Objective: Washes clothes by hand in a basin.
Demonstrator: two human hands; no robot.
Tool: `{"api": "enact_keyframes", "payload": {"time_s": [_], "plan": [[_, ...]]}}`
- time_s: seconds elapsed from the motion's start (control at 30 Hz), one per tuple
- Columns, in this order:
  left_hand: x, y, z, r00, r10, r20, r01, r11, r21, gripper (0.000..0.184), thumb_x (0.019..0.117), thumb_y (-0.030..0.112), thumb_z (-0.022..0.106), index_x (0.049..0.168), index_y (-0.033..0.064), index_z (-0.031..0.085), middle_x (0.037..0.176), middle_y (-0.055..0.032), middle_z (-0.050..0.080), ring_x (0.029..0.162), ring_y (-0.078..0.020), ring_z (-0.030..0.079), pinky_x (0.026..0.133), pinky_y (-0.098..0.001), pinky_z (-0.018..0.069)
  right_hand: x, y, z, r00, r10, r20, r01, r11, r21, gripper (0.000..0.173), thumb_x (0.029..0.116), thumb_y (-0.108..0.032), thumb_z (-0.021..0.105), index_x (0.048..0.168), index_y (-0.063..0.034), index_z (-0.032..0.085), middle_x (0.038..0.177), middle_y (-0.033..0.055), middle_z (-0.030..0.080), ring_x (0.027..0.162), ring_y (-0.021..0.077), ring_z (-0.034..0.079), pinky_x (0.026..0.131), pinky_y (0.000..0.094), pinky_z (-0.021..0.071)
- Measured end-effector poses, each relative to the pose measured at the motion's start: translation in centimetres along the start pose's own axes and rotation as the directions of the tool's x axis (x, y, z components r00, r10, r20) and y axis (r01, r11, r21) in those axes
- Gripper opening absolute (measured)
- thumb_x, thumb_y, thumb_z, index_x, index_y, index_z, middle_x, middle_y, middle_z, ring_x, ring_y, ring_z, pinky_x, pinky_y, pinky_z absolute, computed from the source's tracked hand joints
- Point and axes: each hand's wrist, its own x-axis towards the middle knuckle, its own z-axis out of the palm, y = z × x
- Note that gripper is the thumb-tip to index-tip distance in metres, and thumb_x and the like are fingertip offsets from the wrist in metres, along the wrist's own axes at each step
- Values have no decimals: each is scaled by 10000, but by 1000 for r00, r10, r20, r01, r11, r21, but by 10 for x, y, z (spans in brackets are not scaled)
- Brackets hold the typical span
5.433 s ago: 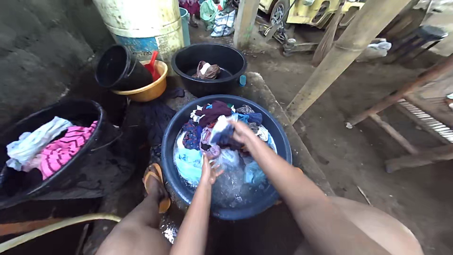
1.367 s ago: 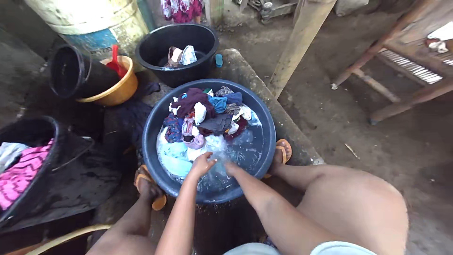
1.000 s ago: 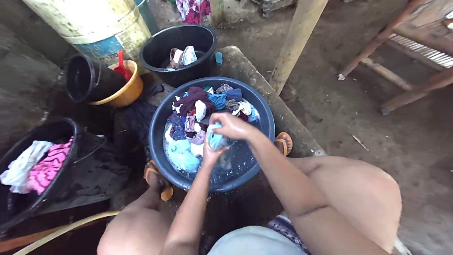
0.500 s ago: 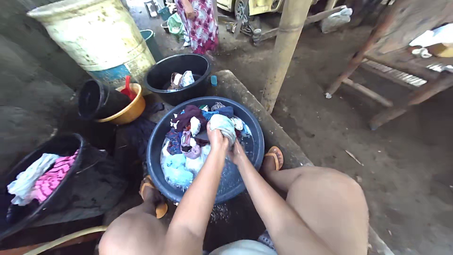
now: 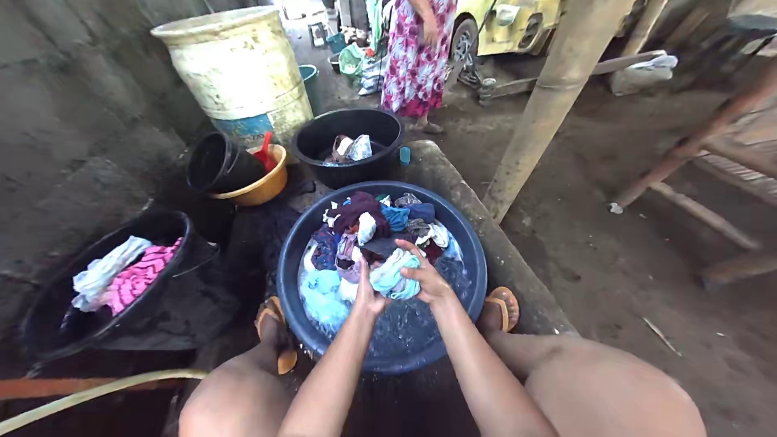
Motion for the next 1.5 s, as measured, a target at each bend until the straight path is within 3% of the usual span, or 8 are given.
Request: {"api": "enact_keyframes", "payload": {"time_s": [0.2,0.43,0.57,0.73,0.87,1.07,1.2,1.5], "plan": [[12,35,17,777,568,269,-584,495,643,208,863,57,705,986,-88,621,955,-135,667,899,-171,657,840,-365,568,26,-11,16,892,255,-373,-252,966,59,278,1103,-215,413,1271,-20,518,960,106,670,837,183,680,762,378,603],[-13,37,28,741,0,672,-605,-434,667,241,953,183,635,1079,10,744,1154,-217,712,1166,-400,656,986,-567,520,44,-16,11,793,570,-214,-568,566,-598,321,1116,-165,345,1292,-4,559,1007,57,614,855,98,596,791,306,524],[-12,37,23,846,-179,503,-532,-361,766,280,964,179,613,1165,14,716,1250,-207,684,1247,-378,615,1043,-586,471,43,9,3,697,680,-228,-638,443,-629,338,1123,-212,320,1241,-36,584,1014,61,625,880,127,616,810,352,531],[22,64,-42,907,422,-6,-318,692,648,450,1101,221,404,1419,-98,393,1294,-289,563,1099,-325,628,904,-457,557,108,-20,31,864,458,-211,-497,701,-511,342,1110,-246,412,1351,-25,512,1060,104,642,892,157,643,814,360,567],[25,95,-77,902,336,-270,-251,919,304,628,1117,485,79,1582,101,255,1409,-222,532,1138,-329,631,907,-502,534,226,-73,71,979,175,-107,-205,867,-455,323,1076,-236,431,1319,-40,514,1050,98,650,882,184,660,769,392,586],[58,109,-136,757,437,-485,-228,873,431,491,1142,338,295,1518,24,319,1340,-217,531,1060,-265,612,876,-412,526,345,-138,89,889,-251,-382,-67,754,-653,761,989,-391,644,1595,-143,256,1440,182,520,1236,313,582,921,553,537],[80,97,-188,709,485,-513,-27,745,667,495,1072,277,501,1461,-21,428,1364,-294,550,1226,-399,563,1000,-563,474,240,-51,69,982,145,-121,-189,706,-683,390,1072,-328,425,1345,-64,513,1091,67,672,921,166,669,808,381,578],[51,6,-196,884,-66,-462,393,-429,814,630,919,257,721,1484,69,516,1572,-304,358,1446,-529,339,1023,-690,455,17,163,-77,445,620,-646,-819,574,-13,370,1123,-229,394,1414,-11,462,1228,145,636,1023,191,646,880,347,523]]}}
